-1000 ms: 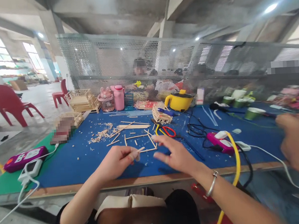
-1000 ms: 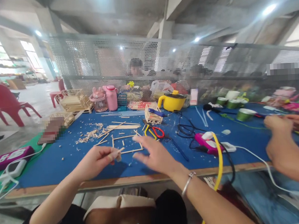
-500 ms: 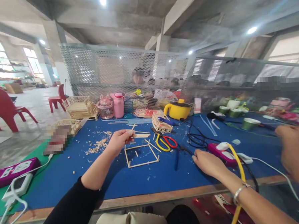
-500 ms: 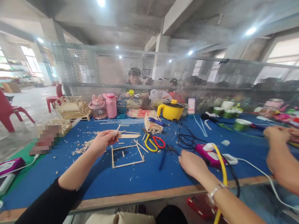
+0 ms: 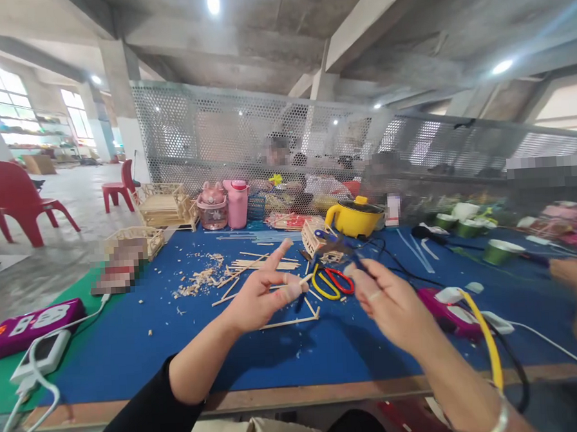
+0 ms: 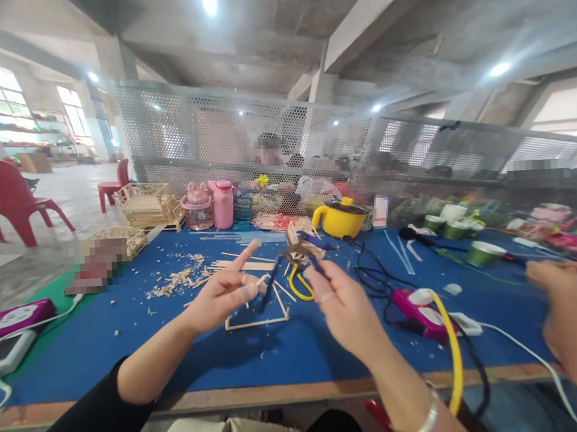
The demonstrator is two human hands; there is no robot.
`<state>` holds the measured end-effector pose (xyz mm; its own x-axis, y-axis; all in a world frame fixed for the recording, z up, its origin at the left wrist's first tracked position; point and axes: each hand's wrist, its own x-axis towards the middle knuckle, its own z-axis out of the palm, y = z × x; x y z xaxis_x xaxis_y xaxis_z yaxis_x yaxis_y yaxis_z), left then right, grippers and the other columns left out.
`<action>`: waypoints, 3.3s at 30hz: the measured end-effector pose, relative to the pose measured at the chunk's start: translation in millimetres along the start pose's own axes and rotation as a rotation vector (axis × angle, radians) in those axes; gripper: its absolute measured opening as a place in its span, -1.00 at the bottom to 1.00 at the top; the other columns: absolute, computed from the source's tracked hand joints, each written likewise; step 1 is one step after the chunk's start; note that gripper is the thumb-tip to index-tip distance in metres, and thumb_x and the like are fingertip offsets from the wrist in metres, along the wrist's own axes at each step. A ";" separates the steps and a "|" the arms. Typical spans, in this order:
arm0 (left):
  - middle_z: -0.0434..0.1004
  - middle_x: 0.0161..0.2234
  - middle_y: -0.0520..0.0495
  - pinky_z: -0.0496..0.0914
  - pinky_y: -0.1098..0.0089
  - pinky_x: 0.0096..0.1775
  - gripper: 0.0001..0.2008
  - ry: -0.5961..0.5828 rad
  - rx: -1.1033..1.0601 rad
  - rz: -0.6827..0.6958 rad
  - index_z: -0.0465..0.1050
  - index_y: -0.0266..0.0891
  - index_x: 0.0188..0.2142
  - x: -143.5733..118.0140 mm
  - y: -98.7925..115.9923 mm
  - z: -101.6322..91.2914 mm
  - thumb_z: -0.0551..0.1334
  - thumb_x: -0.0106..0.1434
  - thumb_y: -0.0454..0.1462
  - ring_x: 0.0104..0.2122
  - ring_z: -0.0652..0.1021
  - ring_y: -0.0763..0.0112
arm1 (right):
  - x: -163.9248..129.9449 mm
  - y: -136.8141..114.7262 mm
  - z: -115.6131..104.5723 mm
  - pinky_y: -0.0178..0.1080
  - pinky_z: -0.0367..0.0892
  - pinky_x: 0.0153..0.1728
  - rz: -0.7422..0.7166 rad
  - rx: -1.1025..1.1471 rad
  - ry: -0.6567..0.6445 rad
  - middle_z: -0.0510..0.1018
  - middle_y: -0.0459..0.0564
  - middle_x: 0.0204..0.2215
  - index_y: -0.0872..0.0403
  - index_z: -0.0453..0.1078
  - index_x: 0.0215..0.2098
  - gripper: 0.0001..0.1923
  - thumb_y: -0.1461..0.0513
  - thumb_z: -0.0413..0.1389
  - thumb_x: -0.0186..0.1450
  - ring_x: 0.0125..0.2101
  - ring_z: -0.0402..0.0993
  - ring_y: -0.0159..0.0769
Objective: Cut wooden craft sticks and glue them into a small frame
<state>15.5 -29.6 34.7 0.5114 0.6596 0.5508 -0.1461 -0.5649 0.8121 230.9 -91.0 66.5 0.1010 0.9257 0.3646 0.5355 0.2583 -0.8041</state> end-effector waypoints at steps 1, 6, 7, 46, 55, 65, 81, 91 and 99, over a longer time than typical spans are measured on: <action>0.30 0.15 -0.16 0.05 0.21 0.18 -0.76 -0.035 0.013 -0.013 0.58 -0.19 -0.31 -0.4 2.2 0.6 0.18 0.23 -0.14 0.26 0.09 0.17 | 3.3 -6.1 15.4 -0.41 0.04 -0.69 0.004 0.118 -0.051 0.16 -0.24 -0.67 0.04 0.27 -0.28 -0.68 -0.04 0.00 0.27 -0.69 0.07 -0.49; 0.49 -0.32 -0.13 0.32 0.34 -0.17 -0.68 -0.075 -0.020 -0.084 0.55 -0.28 -0.36 -2.6 8.1 1.6 0.15 0.23 -0.09 -0.25 0.45 0.32 | 24.3 -18.2 62.2 -0.41 0.14 -0.62 -0.062 0.550 0.002 0.22 -0.23 -0.63 0.02 0.26 -0.29 -0.79 0.07 0.09 0.22 -0.63 0.15 -0.48; 0.48 -0.37 -0.10 0.32 0.37 -0.23 -0.66 -0.066 -0.042 -0.100 0.55 -0.29 -0.35 -3.7 8.7 1.7 0.15 0.23 -0.07 -0.32 0.44 0.36 | 28.6 -18.4 66.0 -0.38 0.24 -0.54 -0.074 0.576 -0.038 0.32 -0.18 -0.56 0.01 0.27 -0.28 -0.81 0.12 0.10 0.19 -0.56 0.26 -0.44; 0.48 -0.56 -0.03 0.36 0.44 -0.38 -0.60 0.242 0.095 -0.237 0.44 -0.29 -0.53 3.2 -9.2 -10.1 0.13 0.20 -0.02 -0.51 0.44 0.46 | 20.3 -9.9 36.9 -0.12 0.26 -0.01 -0.216 -0.715 -0.250 0.44 0.12 0.02 0.10 0.27 0.08 -0.42 0.42 -0.02 0.06 -0.01 0.37 -0.13; 0.59 -0.33 -0.09 0.44 0.40 -0.34 -0.65 0.322 -0.091 -0.347 0.45 -0.29 -0.11 4.5 -14.3 3.6 0.22 0.16 -0.14 -0.42 0.55 0.41 | 21.7 -2.7 38.1 -0.22 0.27 -0.12 -0.141 -0.666 -0.266 0.50 0.06 -0.10 0.07 0.33 -0.05 -0.56 0.40 -0.03 0.10 -0.11 0.42 -0.18; 0.58 -0.42 -0.05 0.39 0.47 -0.43 -0.65 0.314 -0.127 -0.366 0.40 -0.28 -0.10 3.3 -16.7 2.5 0.24 0.14 -0.17 -0.51 0.52 0.47 | 21.4 1.5 37.5 -0.22 0.26 -0.13 -0.169 -0.634 -0.259 0.48 0.07 -0.09 0.07 0.32 -0.04 -0.60 0.36 -0.01 0.14 -0.12 0.40 -0.19; 0.21 -0.75 0.15 0.12 0.51 -0.59 -0.68 0.223 0.273 -0.319 0.41 -0.26 -0.58 -0.9 -16.5 1.1 0.12 0.20 -0.14 -0.71 0.21 0.59 | 22.5 18.2 43.1 -0.19 0.29 -0.14 -0.288 -0.703 -0.230 0.51 0.11 -0.16 0.11 0.34 -0.10 -0.59 0.41 -0.03 0.08 -0.13 0.43 -0.13; 0.31 -0.68 0.13 0.19 0.53 -0.50 -0.72 0.223 0.378 -0.173 0.36 -0.25 -0.56 -2.2 -15.8 -1.4 0.09 0.23 -0.22 -0.63 0.30 0.57 | 24.3 11.6 41.2 -0.23 0.30 -0.22 -0.370 -0.728 -0.200 0.54 0.08 -0.21 0.10 0.35 -0.09 -0.56 0.41 0.01 0.05 -0.23 0.45 -0.18; 0.25 -0.70 0.15 0.20 0.53 -0.50 -0.70 0.156 0.356 -0.173 0.28 -0.24 -0.58 -0.2 -16.5 1.8 0.07 0.26 -0.20 -0.65 0.28 0.58 | 26.7 10.2 29.4 -0.32 0.28 -0.33 -0.253 -0.539 -0.358 0.59 -0.05 -0.42 0.04 0.46 -0.28 -0.75 0.35 0.03 0.11 -0.36 0.47 -0.25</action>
<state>19.3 -21.4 20.9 0.3646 0.8114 0.4568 0.2465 -0.5571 0.7930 214.4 -55.5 54.3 -0.3153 0.9133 0.2579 0.8572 0.3907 -0.3356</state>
